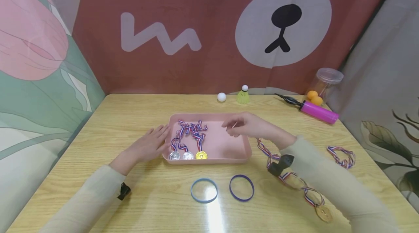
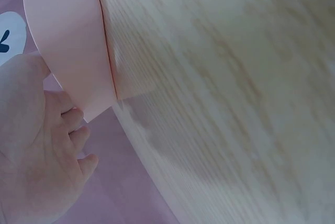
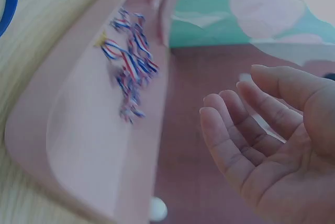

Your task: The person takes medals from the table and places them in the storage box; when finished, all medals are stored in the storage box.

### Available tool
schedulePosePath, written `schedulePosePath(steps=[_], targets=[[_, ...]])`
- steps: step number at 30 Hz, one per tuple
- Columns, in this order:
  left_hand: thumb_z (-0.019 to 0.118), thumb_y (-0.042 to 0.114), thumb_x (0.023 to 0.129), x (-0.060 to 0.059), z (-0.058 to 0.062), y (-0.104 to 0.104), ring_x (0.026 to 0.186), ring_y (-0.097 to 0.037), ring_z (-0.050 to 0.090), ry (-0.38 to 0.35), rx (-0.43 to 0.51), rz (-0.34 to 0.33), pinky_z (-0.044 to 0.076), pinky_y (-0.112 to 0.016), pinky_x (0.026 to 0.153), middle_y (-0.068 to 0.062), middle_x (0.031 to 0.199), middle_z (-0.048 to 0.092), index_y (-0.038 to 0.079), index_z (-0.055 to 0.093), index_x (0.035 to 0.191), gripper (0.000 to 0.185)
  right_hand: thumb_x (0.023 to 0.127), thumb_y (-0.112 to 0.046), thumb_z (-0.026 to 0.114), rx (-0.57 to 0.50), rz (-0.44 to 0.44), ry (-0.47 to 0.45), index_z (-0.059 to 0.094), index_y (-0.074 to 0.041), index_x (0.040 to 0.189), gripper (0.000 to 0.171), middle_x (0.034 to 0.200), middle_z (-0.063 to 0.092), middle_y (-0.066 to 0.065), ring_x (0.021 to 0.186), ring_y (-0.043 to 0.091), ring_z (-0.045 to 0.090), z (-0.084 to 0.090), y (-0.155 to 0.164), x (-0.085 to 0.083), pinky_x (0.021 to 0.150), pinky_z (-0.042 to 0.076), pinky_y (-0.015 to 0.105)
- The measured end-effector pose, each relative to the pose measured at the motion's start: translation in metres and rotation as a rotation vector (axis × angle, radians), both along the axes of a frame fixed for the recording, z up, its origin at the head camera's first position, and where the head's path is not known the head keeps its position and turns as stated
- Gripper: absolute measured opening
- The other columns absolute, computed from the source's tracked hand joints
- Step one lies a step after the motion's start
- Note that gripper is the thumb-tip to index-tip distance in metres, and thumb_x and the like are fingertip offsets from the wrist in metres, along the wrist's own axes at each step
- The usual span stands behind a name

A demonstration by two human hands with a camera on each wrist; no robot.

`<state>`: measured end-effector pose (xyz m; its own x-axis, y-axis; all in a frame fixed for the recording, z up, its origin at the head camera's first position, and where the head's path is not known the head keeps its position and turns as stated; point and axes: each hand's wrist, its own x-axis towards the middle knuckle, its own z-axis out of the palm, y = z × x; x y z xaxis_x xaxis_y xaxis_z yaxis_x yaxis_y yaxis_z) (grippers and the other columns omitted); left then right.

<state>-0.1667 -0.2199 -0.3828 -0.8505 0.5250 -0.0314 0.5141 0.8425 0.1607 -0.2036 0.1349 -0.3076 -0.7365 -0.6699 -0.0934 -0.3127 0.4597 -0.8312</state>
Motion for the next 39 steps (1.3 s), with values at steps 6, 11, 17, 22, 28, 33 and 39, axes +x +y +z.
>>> schedulePosePath(steps=[6,11,17,22,28,33,39], targets=[[0.035,0.033,0.100,0.000,0.002,0.000,0.134,-0.039,0.016,-0.002,0.002,0.000,0.013,-0.052,0.108,-0.020,0.148,0.017,-0.006,0.024,0.142,0.058,0.088,-0.013,0.063,0.004,-0.077,0.088,0.061,0.001,0.114,0.030,0.102,0.064,0.009,0.094,0.020,0.059,0.006,0.046,0.009,0.082,0.051,0.033],[0.035,0.033,0.100,0.001,0.002,0.001,0.134,-0.039,0.016,-0.003,0.004,0.002,0.012,-0.052,0.108,-0.020,0.148,0.018,-0.007,0.024,0.142,0.058,0.089,-0.013,0.062,-0.003,-0.165,0.127,0.060,0.002,0.114,0.029,0.097,0.063,0.009,0.088,0.018,0.061,0.004,0.085,0.021,0.076,0.053,0.030],[0.036,0.031,0.100,0.001,0.002,0.001,0.134,-0.039,0.015,-0.002,0.003,0.001,0.012,-0.052,0.108,-0.021,0.148,0.018,-0.007,0.024,0.142,0.058,0.089,-0.016,0.062,0.044,-0.261,0.168,0.059,0.001,0.114,0.030,0.098,0.062,0.009,0.086,0.014,0.061,-0.001,0.132,0.036,0.074,0.053,0.026],[0.036,0.032,0.100,0.001,0.002,0.001,0.134,-0.039,0.015,-0.001,0.003,0.003,0.012,-0.052,0.108,-0.021,0.148,0.018,-0.007,0.024,0.142,0.058,0.091,-0.015,0.059,0.092,-0.332,0.163,0.056,0.004,0.116,0.032,0.098,0.062,0.010,0.083,0.011,0.062,-0.011,0.171,0.046,0.073,0.052,0.024],[0.036,0.031,0.100,0.001,0.002,0.002,0.134,-0.039,0.016,-0.002,-0.001,0.005,0.013,-0.053,0.108,-0.021,0.148,0.019,-0.007,0.024,0.141,0.058,0.092,-0.016,0.058,0.187,-0.361,0.146,0.055,0.007,0.115,0.033,0.099,0.062,0.013,0.081,0.013,0.062,-0.027,0.206,0.056,0.069,0.052,0.026],[0.036,0.032,0.100,0.001,0.002,0.002,0.134,-0.039,0.015,-0.008,0.001,0.010,0.012,-0.052,0.108,-0.021,0.148,0.018,-0.006,0.024,0.142,0.058,0.090,-0.014,0.059,0.228,-0.349,0.082,0.057,0.009,0.108,0.029,0.096,0.061,0.010,0.078,0.015,0.062,-0.044,0.224,0.063,0.066,0.053,0.028],[0.035,0.034,0.100,0.000,0.001,0.001,0.134,-0.039,0.015,-0.004,-0.007,0.008,0.013,-0.052,0.108,-0.020,0.148,0.018,-0.006,0.024,0.142,0.059,0.088,-0.011,0.063,0.244,-0.218,0.126,0.063,0.000,0.095,0.013,0.086,0.063,0.001,0.073,0.006,0.057,-0.063,0.238,0.070,0.059,0.050,0.025]])
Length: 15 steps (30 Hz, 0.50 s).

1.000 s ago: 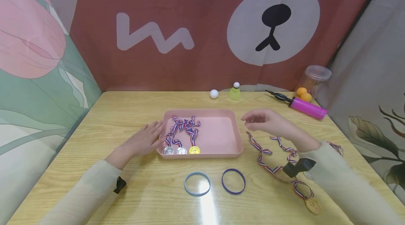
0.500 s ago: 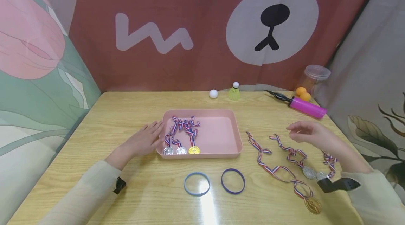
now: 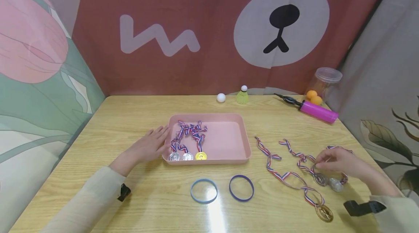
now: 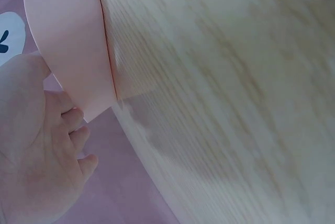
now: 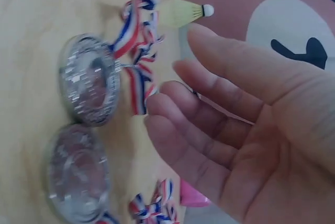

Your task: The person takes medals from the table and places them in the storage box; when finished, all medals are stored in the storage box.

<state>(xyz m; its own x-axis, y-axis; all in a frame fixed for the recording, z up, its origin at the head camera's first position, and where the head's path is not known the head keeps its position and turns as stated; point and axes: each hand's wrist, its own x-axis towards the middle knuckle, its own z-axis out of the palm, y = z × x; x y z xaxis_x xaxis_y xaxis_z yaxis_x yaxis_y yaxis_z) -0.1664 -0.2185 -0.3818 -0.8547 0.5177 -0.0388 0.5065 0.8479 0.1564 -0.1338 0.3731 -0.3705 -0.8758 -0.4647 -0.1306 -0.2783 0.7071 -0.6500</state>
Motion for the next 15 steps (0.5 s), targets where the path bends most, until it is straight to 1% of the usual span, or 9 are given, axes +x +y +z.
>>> schedulePosePath(steps=[3,7,9,12,15], targets=[[0.035,0.033,0.100,0.000,0.000,0.000,0.134,-0.039,0.015,0.001,0.003,-0.001,0.013,-0.053,0.108,-0.020,0.148,0.018,-0.006,0.024,0.142,0.059,0.085,-0.010,0.065,0.011,0.067,0.028,0.065,-0.004,0.091,0.008,0.084,0.064,-0.001,0.072,0.004,0.057,-0.009,0.002,0.002,0.059,0.049,0.024],[0.036,0.032,0.100,0.000,0.000,0.000,0.134,-0.039,0.015,0.003,0.011,-0.002,0.013,-0.052,0.108,-0.020,0.148,0.018,-0.006,0.024,0.142,0.058,0.083,-0.013,0.068,0.040,0.083,0.013,0.062,-0.005,0.090,0.012,0.083,0.060,-0.004,0.071,0.002,0.054,-0.018,0.002,0.003,0.058,0.048,0.023],[0.036,0.032,0.100,0.001,0.000,0.000,0.134,-0.039,0.015,0.003,0.011,-0.002,0.013,-0.052,0.108,-0.020,0.148,0.018,-0.006,0.024,0.142,0.058,0.083,-0.012,0.068,0.025,0.112,0.003,0.059,-0.004,0.090,0.014,0.080,0.058,-0.006,0.067,0.003,0.052,-0.021,0.001,0.004,0.055,0.047,0.023],[0.036,0.031,0.100,0.000,0.001,0.000,0.134,-0.039,0.016,0.002,0.007,-0.001,0.012,-0.052,0.108,-0.020,0.148,0.018,-0.006,0.024,0.142,0.057,0.081,-0.011,0.070,-0.010,0.162,0.010,0.054,-0.004,0.087,0.018,0.076,0.053,-0.009,0.063,0.002,0.047,-0.024,0.000,0.004,0.050,0.043,0.023],[0.036,0.031,0.100,0.000,0.001,0.000,0.134,-0.039,0.016,0.001,0.004,-0.003,0.012,-0.052,0.108,-0.020,0.148,0.018,-0.006,0.024,0.142,0.057,0.079,-0.011,0.071,-0.022,0.177,0.030,0.050,-0.005,0.083,0.022,0.070,0.048,-0.010,0.058,0.001,0.043,-0.025,-0.002,0.005,0.046,0.040,0.023]])
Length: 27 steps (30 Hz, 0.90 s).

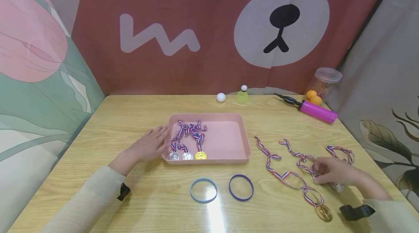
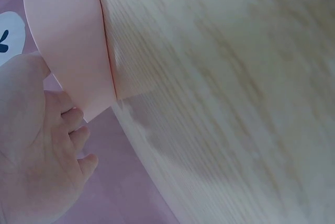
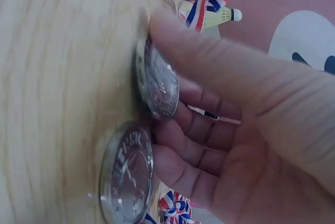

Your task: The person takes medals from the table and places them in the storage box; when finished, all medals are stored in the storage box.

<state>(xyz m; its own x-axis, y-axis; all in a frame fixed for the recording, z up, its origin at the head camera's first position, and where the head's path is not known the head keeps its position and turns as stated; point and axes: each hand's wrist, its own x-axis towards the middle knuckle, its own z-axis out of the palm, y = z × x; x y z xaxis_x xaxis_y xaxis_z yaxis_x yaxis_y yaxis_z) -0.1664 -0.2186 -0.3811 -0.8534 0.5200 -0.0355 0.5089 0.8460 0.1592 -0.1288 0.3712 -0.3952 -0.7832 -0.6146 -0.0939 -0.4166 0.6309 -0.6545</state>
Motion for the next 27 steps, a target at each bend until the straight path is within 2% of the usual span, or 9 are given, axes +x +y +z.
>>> schedulePosePath(steps=[6,11,15,20,21,23,27], targets=[[0.035,0.032,0.100,0.000,0.000,-0.001,0.134,-0.039,0.016,-0.001,-0.001,0.000,0.012,-0.052,0.108,-0.020,0.148,0.018,-0.006,0.023,0.142,0.058,0.079,-0.013,0.071,0.054,-0.060,0.017,0.050,-0.006,0.080,0.021,0.067,0.045,-0.009,0.057,0.001,0.039,-0.002,-0.001,-0.001,0.045,0.037,0.022],[0.036,0.032,0.100,0.000,0.000,0.000,0.134,-0.039,0.016,0.003,0.000,0.001,0.012,-0.053,0.108,-0.020,0.148,0.018,-0.006,0.024,0.142,0.058,0.087,-0.013,0.063,0.102,-0.081,0.047,0.058,-0.008,0.081,0.009,0.071,0.050,-0.011,0.061,0.000,0.042,0.001,0.000,-0.004,0.050,0.039,0.023],[0.036,0.032,0.099,0.001,0.000,0.000,0.134,-0.039,0.016,0.002,0.003,0.001,0.012,-0.053,0.108,-0.020,0.148,0.018,-0.006,0.024,0.142,0.058,0.092,-0.014,0.055,0.116,-0.094,0.048,0.065,-0.010,0.084,0.013,0.077,0.058,-0.007,0.066,0.000,0.048,0.003,0.001,-0.006,0.055,0.044,0.023],[0.035,0.032,0.100,0.001,0.000,-0.001,0.134,-0.039,0.016,0.008,0.004,-0.004,0.013,-0.053,0.108,-0.020,0.148,0.019,-0.007,0.025,0.142,0.058,0.091,-0.010,0.057,0.062,-0.141,0.111,0.068,0.000,0.090,0.014,0.080,0.063,-0.003,0.066,0.000,0.050,0.009,0.002,-0.008,0.054,0.045,0.023],[0.035,0.032,0.100,0.001,-0.001,-0.001,0.134,-0.039,0.016,0.008,0.004,-0.004,0.013,-0.052,0.108,-0.020,0.148,0.019,-0.006,0.024,0.142,0.058,0.090,-0.009,0.058,0.044,-0.161,0.110,0.068,0.002,0.091,0.015,0.079,0.063,-0.001,0.062,0.001,0.048,0.010,0.003,-0.008,0.050,0.044,0.023],[0.035,0.032,0.100,0.001,-0.001,-0.001,0.134,-0.039,0.016,0.007,0.005,-0.005,0.013,-0.052,0.108,-0.020,0.148,0.019,-0.006,0.024,0.142,0.058,0.090,-0.011,0.059,0.048,-0.212,0.107,0.067,0.005,0.095,0.019,0.087,0.065,0.005,0.066,-0.002,0.049,0.013,0.004,-0.009,0.053,0.046,0.022],[0.035,0.032,0.100,0.001,0.000,0.000,0.134,-0.039,0.016,0.005,0.004,-0.004,0.013,-0.052,0.108,-0.020,0.148,0.018,-0.006,0.024,0.142,0.058,0.092,-0.016,0.057,0.040,-0.322,0.022,0.064,0.007,0.105,0.027,0.100,0.063,0.016,0.070,0.002,0.052,0.021,0.006,-0.013,0.057,0.050,0.027]])
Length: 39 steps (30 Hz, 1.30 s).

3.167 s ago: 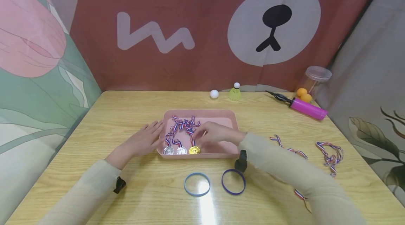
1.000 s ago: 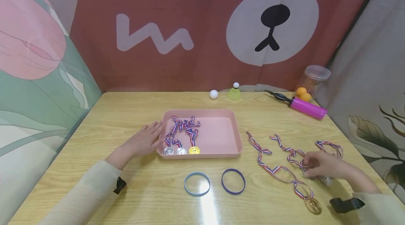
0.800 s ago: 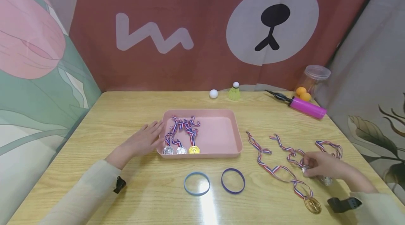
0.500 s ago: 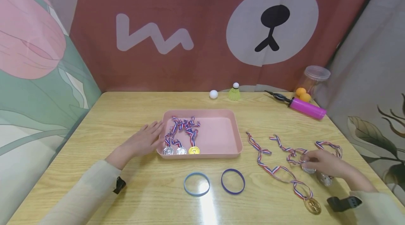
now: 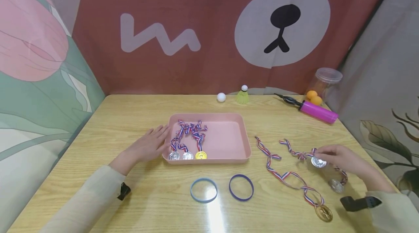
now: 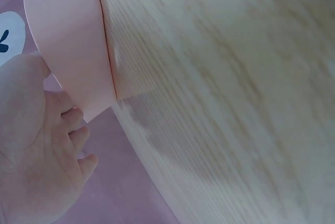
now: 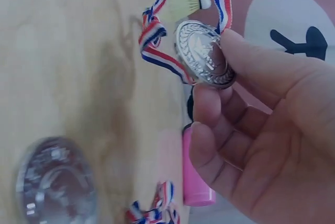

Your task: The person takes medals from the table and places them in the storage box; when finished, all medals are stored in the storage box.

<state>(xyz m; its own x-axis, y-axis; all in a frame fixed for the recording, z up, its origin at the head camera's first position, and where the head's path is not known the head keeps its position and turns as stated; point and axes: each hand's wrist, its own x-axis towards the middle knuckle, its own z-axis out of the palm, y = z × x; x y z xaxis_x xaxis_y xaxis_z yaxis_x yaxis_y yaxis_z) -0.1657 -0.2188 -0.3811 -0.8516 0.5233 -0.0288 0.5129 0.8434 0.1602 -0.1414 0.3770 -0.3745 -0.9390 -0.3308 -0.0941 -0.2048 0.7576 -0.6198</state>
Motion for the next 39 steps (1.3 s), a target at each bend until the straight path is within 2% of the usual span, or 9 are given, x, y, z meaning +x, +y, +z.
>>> schedulePosePath(steps=[3,8,14,19,24,28,32,35,39], targets=[[0.034,0.033,0.100,0.000,0.001,0.000,0.134,-0.039,0.016,-0.005,-0.002,0.003,0.013,-0.052,0.108,-0.020,0.148,0.018,-0.006,0.024,0.142,0.058,0.094,-0.018,0.055,-0.014,-0.037,-0.015,0.062,0.007,0.109,0.030,0.101,0.063,0.014,0.076,0.004,0.055,0.008,0.000,-0.002,0.062,0.051,0.029],[0.035,0.033,0.100,-0.001,0.001,0.000,0.134,-0.039,0.015,-0.014,0.002,0.005,0.012,-0.052,0.108,-0.020,0.148,0.018,-0.006,0.024,0.142,0.058,0.096,-0.022,0.051,-0.036,-0.081,-0.021,0.059,0.007,0.113,0.035,0.090,0.061,0.005,0.075,0.008,0.053,0.026,-0.001,-0.006,0.064,0.048,0.030],[0.035,0.032,0.099,-0.001,-0.002,-0.001,0.134,-0.040,0.016,-0.012,0.005,0.004,0.013,-0.053,0.108,-0.021,0.148,0.018,-0.007,0.024,0.142,0.058,0.096,-0.031,0.048,-0.020,-0.130,-0.058,0.054,0.008,0.121,0.047,0.103,0.059,0.007,0.085,0.008,0.054,0.049,-0.003,-0.012,0.074,0.047,0.035],[0.034,0.033,0.100,-0.002,-0.001,0.000,0.134,-0.039,0.015,-0.017,-0.001,0.011,0.012,-0.052,0.108,-0.020,0.149,0.016,-0.005,0.023,0.142,0.058,0.098,-0.031,0.046,-0.046,-0.135,-0.061,0.051,0.011,0.122,0.048,0.096,0.055,0.005,0.082,0.010,0.053,0.063,-0.006,-0.018,0.072,0.046,0.031],[0.034,0.032,0.100,-0.001,0.000,0.000,0.134,-0.039,0.015,-0.016,-0.003,0.014,0.012,-0.051,0.108,-0.020,0.149,0.017,-0.006,0.023,0.142,0.058,0.096,-0.032,0.048,-0.095,-0.160,-0.082,0.056,0.005,0.116,0.043,0.095,0.059,0.001,0.082,0.011,0.056,0.075,-0.012,-0.025,0.073,0.046,0.028],[0.034,0.032,0.100,-0.002,0.000,0.000,0.134,-0.039,0.015,-0.019,-0.001,0.015,0.012,-0.051,0.108,-0.020,0.149,0.017,-0.006,0.023,0.142,0.058,0.095,-0.028,0.051,-0.185,-0.160,-0.074,0.064,-0.006,0.104,0.027,0.085,0.062,0.000,0.077,0.014,0.057,0.083,-0.020,-0.029,0.071,0.047,0.021],[0.034,0.032,0.100,-0.002,0.000,0.000,0.134,-0.039,0.014,-0.021,0.001,0.015,0.011,-0.051,0.108,-0.020,0.149,0.017,-0.005,0.022,0.143,0.058,0.096,-0.019,0.051,-0.324,-0.121,-0.056,0.066,-0.012,0.096,0.017,0.081,0.062,-0.001,0.073,0.014,0.058,0.091,-0.030,-0.035,0.068,0.049,0.018],[0.034,0.033,0.100,-0.002,0.000,0.000,0.135,-0.039,0.014,-0.023,0.001,0.016,0.011,-0.051,0.108,-0.020,0.149,0.016,-0.005,0.022,0.143,0.058,0.096,-0.012,0.050,-0.476,-0.063,-0.059,0.066,-0.012,0.094,0.016,0.083,0.062,-0.001,0.072,0.013,0.059,0.096,-0.039,-0.040,0.070,0.051,0.019],[0.034,0.033,0.100,-0.002,-0.001,0.000,0.135,-0.039,0.014,-0.024,0.003,0.015,0.010,-0.051,0.109,-0.019,0.149,0.016,-0.005,0.022,0.143,0.058,0.095,-0.005,0.049,-0.692,0.017,-0.109,0.067,-0.008,0.093,0.018,0.085,0.061,0.002,0.074,0.013,0.060,0.104,-0.056,-0.046,0.070,0.053,0.021]])
